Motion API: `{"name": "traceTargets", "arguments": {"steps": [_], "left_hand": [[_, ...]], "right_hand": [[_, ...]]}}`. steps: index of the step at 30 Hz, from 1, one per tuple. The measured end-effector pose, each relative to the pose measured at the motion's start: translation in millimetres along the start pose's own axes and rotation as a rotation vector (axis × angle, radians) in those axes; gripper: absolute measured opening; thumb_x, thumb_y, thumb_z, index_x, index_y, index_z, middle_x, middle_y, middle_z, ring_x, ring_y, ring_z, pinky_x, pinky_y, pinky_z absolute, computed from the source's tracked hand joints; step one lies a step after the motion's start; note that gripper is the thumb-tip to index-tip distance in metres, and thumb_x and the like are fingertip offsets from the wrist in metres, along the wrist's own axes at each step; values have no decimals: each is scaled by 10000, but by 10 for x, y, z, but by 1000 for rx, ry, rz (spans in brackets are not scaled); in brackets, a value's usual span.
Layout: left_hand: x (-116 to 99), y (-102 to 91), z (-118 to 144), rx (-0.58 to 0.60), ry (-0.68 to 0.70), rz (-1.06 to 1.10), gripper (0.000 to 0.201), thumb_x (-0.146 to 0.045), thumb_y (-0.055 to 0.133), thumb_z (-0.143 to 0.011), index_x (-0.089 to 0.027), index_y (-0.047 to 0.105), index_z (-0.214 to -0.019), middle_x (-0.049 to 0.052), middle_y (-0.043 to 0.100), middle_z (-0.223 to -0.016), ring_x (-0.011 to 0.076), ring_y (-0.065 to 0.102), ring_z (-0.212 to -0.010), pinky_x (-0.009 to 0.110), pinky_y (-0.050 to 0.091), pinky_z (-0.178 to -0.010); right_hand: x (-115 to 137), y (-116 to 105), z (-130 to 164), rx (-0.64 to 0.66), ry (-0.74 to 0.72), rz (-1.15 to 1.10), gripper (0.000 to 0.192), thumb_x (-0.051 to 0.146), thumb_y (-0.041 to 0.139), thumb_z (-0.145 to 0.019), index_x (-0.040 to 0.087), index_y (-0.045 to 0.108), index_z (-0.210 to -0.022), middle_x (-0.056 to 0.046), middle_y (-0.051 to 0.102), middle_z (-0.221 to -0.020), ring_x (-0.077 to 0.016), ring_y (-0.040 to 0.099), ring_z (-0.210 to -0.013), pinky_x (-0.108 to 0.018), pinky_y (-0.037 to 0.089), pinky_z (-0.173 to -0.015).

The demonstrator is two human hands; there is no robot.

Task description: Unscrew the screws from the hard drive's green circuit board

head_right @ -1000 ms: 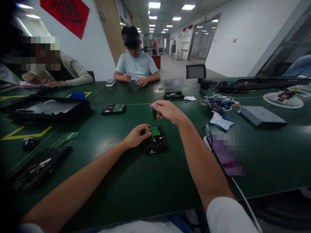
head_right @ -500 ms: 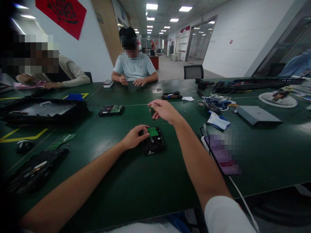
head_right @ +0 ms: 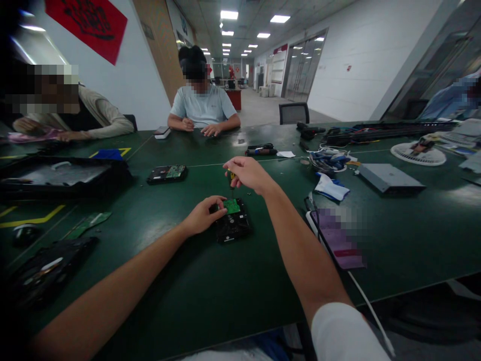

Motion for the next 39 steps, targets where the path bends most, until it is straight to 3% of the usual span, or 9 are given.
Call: {"name": "traceTargets", "arguments": {"steps": [3,7,15,20,26,29,33,36,39], "left_hand": [[-7,-3,2,1,-2,3,96,-314,667,-889,-225,632,-888,79,678,-1270,268,629,-1157,453,471,-1028],[-5,-8,2,2,0,6,102,-318,668,-891,-223,632,-881,80,675,-1270,270,622,-1172,454,459,-1041],[16,6,-2,-4,15,15,114,-332,667,-889,-223,633,-883,78,675,-1265,265,627,-1158,449,463,-1036],[25,9,-3,1,5,14,114,-333,670,-885,-223,642,-893,80,673,-1275,268,628,-1159,451,464,-1035],[28,8,-3,-7,11,4,110,-331,669,-885,-226,638,-894,78,676,-1265,268,627,-1163,453,456,-1046],[40,15,-6,-6,17,12,119,-342,670,-885,-229,639,-903,75,673,-1269,267,628,-1162,449,457,-1046],[58,20,-12,-5,16,18,128,-351,674,-881,-231,640,-909,72,671,-1271,269,624,-1164,451,458,-1043],[65,20,-10,-4,10,14,131,-355,676,-879,-230,640,-901,70,670,-1274,270,626,-1156,450,462,-1036],[60,14,-3,1,-4,12,135,-359,671,-881,-228,639,-900,73,671,-1278,274,628,-1152,448,471,-1026]], "right_hand": [[14,-15,-3,3,-32,43,173,299,579,-986,181,705,-976,-15,684,-736,-93,610,-558,-191,438,-472],[11,-182,-8,-139,-34,174,218,356,724,-882,171,670,-781,0,630,-612,-96,554,-535,-201,390,-460],[37,-23,13,-11,-20,21,121,229,583,-965,169,658,-890,-66,764,-942,-69,586,-493,-189,378,-391],[51,39,21,80,-55,-18,171,249,538,-1006,177,692,-1032,-21,707,-796,-95,642,-583,-194,480,-498],[29,-125,-12,-71,-54,160,162,296,690,-913,174,664,-809,3,639,-628,-93,563,-541,-181,391,-448],[5,-118,-8,-69,-17,132,140,254,634,-939,173,644,-826,-18,690,-701,-85,568,-490,-185,366,-401],[51,11,17,44,-39,27,147,233,531,-1005,171,655,-960,-56,748,-962,-67,619,-515,-175,412,-412],[58,60,26,96,-49,-2,189,246,500,-1029,170,670,-1059,-49,733,-920,-87,670,-589,-177,488,-488],[50,5,10,56,-61,45,154,277,582,-993,169,693,-1001,-25,708,-806,-83,633,-571,-164,439,-453]]}}
Point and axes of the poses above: each hand's wrist, its own z-axis away from the middle knuckle, its own y-axis out of the palm, x = y × z, the point moved 10 cm from there along -z, towards the middle knuckle
